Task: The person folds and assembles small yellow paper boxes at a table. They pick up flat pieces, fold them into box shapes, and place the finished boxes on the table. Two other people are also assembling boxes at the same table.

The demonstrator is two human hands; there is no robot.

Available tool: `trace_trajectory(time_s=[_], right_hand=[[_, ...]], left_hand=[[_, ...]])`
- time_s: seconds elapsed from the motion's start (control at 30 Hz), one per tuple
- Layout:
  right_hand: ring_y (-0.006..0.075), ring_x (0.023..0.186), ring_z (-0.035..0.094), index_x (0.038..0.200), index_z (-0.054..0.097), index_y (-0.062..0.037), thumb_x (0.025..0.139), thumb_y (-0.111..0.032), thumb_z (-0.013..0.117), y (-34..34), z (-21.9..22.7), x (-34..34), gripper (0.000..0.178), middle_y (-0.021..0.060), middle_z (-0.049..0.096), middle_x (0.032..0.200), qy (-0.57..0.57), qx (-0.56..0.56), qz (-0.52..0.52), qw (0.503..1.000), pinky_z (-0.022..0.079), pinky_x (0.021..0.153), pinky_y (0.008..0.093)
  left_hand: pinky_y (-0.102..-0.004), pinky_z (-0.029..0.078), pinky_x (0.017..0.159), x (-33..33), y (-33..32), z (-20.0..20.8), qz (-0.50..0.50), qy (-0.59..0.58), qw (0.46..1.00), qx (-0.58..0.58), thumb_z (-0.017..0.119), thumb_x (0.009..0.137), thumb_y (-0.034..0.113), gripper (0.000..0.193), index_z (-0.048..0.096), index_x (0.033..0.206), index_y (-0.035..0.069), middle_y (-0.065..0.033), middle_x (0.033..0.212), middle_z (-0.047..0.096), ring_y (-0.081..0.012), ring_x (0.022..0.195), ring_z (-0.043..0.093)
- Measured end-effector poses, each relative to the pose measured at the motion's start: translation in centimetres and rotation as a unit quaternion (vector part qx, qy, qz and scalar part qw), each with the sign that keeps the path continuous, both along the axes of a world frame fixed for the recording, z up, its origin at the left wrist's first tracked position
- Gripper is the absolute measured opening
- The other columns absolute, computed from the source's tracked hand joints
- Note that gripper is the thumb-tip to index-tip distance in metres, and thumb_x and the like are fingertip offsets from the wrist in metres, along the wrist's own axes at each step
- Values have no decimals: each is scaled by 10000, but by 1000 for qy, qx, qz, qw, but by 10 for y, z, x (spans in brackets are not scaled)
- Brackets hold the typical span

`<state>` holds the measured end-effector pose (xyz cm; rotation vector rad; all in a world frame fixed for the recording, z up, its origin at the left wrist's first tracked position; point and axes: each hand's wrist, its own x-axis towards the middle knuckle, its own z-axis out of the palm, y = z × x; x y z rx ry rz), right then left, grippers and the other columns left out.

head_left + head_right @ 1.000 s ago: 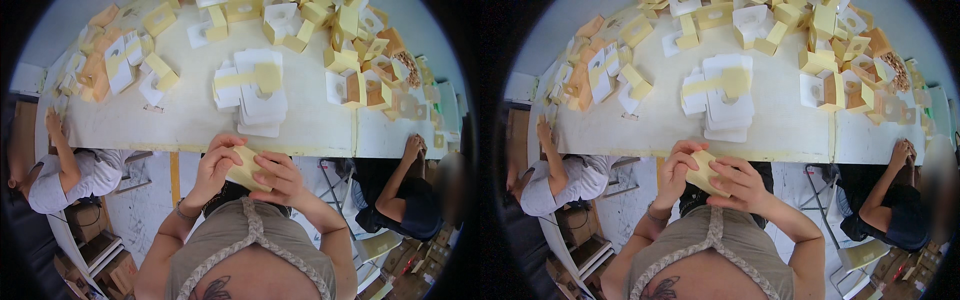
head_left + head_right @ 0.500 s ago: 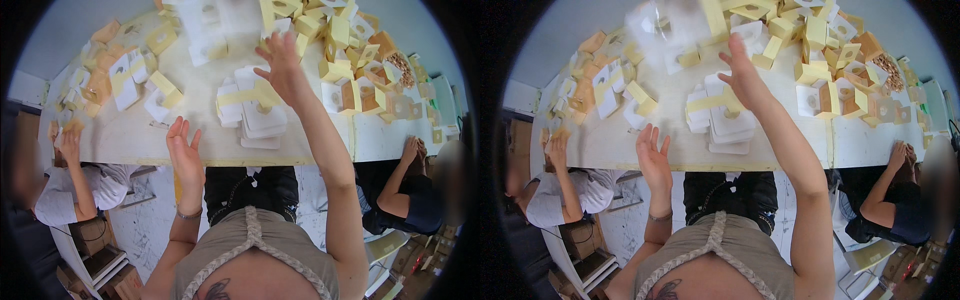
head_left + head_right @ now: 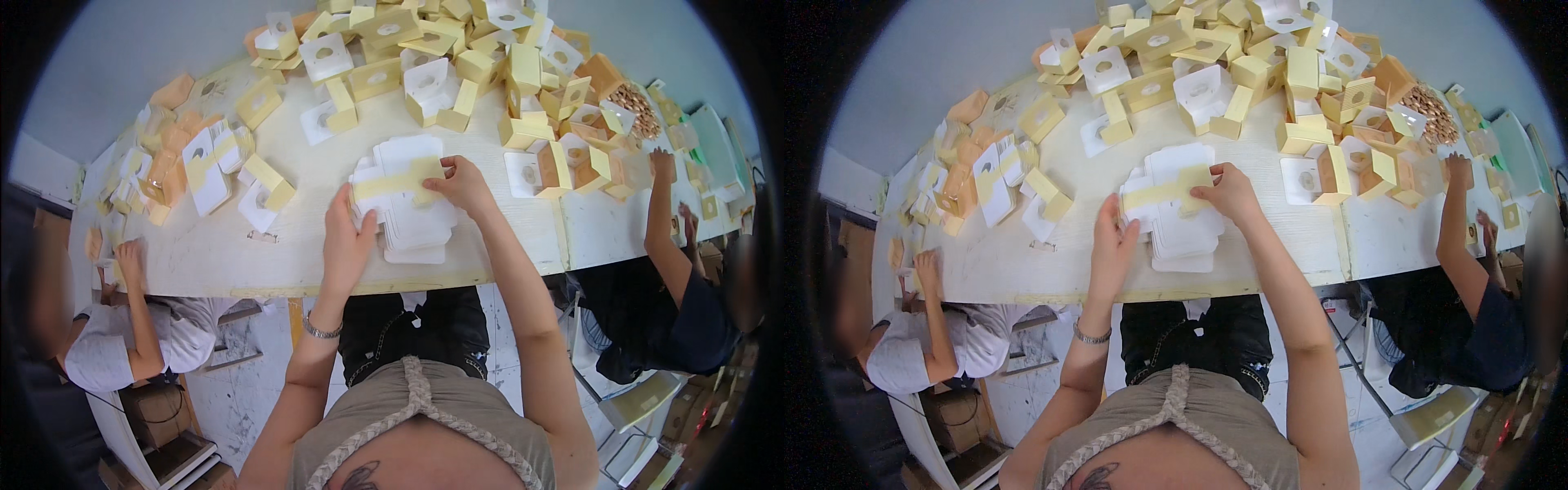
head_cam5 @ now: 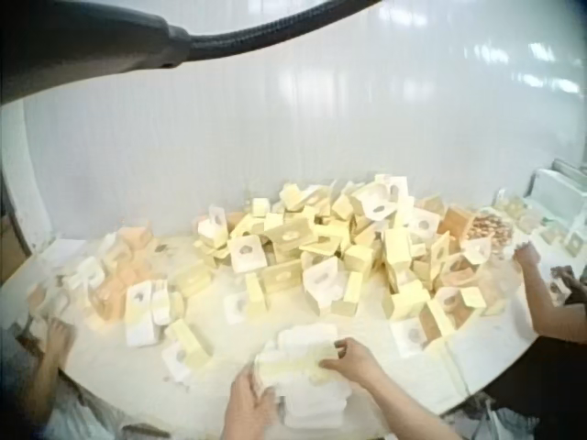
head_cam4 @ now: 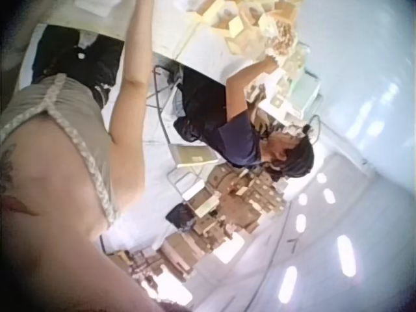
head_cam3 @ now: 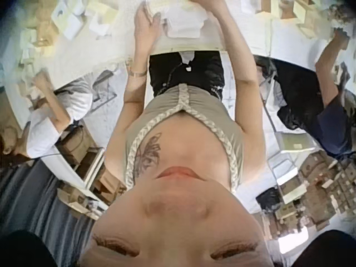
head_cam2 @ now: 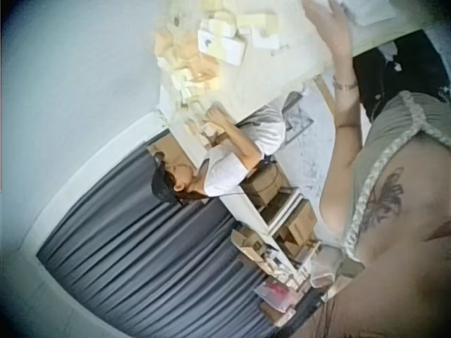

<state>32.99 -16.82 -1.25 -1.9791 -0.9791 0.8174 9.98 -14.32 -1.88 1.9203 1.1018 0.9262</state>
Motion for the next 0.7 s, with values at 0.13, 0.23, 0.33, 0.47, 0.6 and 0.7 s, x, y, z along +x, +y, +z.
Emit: trace_trajectory(time_s=[0.13, 0.23, 0.33, 0.47, 0.6, 0.7], right_hand=[[111, 677, 550, 963, 621, 26, 742, -187, 735, -11, 8, 23, 327, 42, 611, 739, 75, -30, 10, 997, 433, 568, 243], [115, 719, 563, 995, 616, 32, 773, -177, 699, -30, 32, 26, 316, 54, 626, 785, 134, -6, 62, 989, 446, 633, 247], [145, 817, 584, 1121, 550, 46, 788, -202, 685, -57, 37, 4, 436, 101, 632, 946, 224, 140, 90, 960, 469, 741, 278], [179, 1062, 514, 1301, 357, 32, 809, -236, 682, -69, 58, -47, 648, 140, 528, 1185, 276, 231, -7, 933, 425, 905, 305], [224, 1207, 419, 1358, 284, 61, 858, -246, 623, -84, 54, -57, 677, 193, 450, 1286, 347, 160, 50, 923, 339, 1004, 326], [242, 1274, 360, 1392, 235, 68, 932, -296, 483, -98, 42, -71, 637, 223, 364, 1378, 239, 310, 50, 919, 274, 1047, 327]], left_hand=[[-390, 307, 1033, 7, 0, 11, 7, 85, 995, 47, 548, 889, 192, 563, 312, 1335, -58, -240, 1311, 407, -357, 1210, 389], [-367, 279, 1053, 4, 3, 15, 6, -50, 998, -41, 538, 901, 189, 580, 283, 1364, -51, -233, 1363, 368, -309, 1268, 353], [-345, 227, 1078, 6, -14, 48, -135, -238, 913, -302, 514, 914, 177, 606, 227, 1400, -43, -210, 1430, 298, -261, 1326, 293], [-332, 169, 1095, 12, -57, 83, -293, -101, 937, -165, 488, 916, 151, 635, 158, 1429, -27, -155, 1495, 181, -237, 1366, 216], [-373, 121, 1107, -5, -63, 72, -370, -197, 882, -215, 573, 845, 106, 722, 160, 1428, -1, -130, 1484, 154, -270, 1392, 106], [-391, 191, 1087, -4, -67, 67, -274, -161, 937, -144, 626, 825, 125, 765, 155, 1418, 16, -138, 1415, 240, -283, 1354, 195]])
